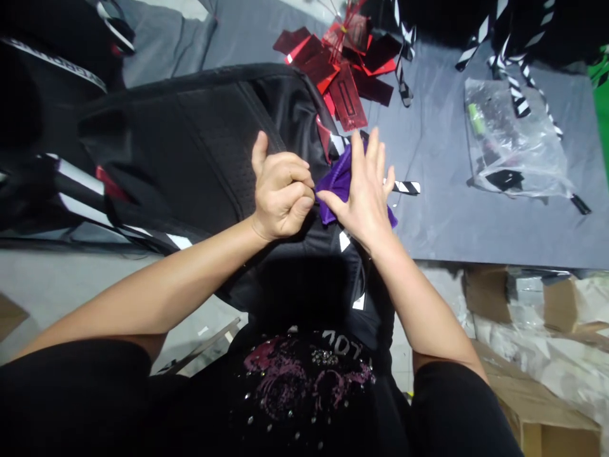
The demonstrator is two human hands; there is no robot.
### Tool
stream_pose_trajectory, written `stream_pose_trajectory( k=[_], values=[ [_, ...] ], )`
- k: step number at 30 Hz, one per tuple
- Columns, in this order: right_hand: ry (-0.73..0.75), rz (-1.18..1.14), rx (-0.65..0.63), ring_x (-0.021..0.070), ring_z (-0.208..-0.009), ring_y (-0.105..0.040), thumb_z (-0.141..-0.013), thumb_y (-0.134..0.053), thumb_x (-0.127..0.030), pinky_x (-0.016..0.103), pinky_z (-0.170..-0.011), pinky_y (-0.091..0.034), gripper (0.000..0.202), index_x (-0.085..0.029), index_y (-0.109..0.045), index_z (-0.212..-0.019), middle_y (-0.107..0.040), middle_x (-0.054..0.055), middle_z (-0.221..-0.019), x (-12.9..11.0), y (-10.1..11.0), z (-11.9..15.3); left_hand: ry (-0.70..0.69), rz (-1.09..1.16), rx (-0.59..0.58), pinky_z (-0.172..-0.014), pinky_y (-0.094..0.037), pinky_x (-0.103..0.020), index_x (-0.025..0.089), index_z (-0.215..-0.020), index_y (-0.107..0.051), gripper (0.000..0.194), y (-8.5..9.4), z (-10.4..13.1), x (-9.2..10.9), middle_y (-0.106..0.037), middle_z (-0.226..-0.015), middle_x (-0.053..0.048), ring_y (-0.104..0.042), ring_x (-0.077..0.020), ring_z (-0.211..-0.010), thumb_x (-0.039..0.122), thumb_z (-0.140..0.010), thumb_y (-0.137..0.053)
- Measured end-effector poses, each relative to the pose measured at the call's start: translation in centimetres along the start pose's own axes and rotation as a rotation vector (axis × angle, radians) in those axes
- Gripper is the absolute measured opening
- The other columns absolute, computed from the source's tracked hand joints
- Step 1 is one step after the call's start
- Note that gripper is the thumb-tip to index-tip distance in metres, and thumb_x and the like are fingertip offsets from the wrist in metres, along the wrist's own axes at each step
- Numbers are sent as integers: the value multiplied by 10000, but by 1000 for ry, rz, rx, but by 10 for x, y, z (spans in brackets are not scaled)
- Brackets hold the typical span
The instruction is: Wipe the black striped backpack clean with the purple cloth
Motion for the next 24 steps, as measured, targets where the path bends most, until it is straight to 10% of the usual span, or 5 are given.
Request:
stream_pose_trajectory(
  k=[24],
  values=[
    [-10, -57, -92, 406, -1437, -193, -776, -681, -574, 728, -1084, -139, 860, -291, -267, -1474, -224, 123, -1574, 9, -11, -3, 91, 130, -57, -1209, -12, -508, 235, -667, -505, 498, -10, 5, -12, -582, -747, 21, -546, -177, -952, 607, -945, -324]
  ],
)
Point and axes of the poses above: each hand's wrist, its own z-axis away from the middle knuckle, its own y-axis out of the back of the hand, x = y × z, the point moved 10 cm from there along -z, towards the middle knuckle
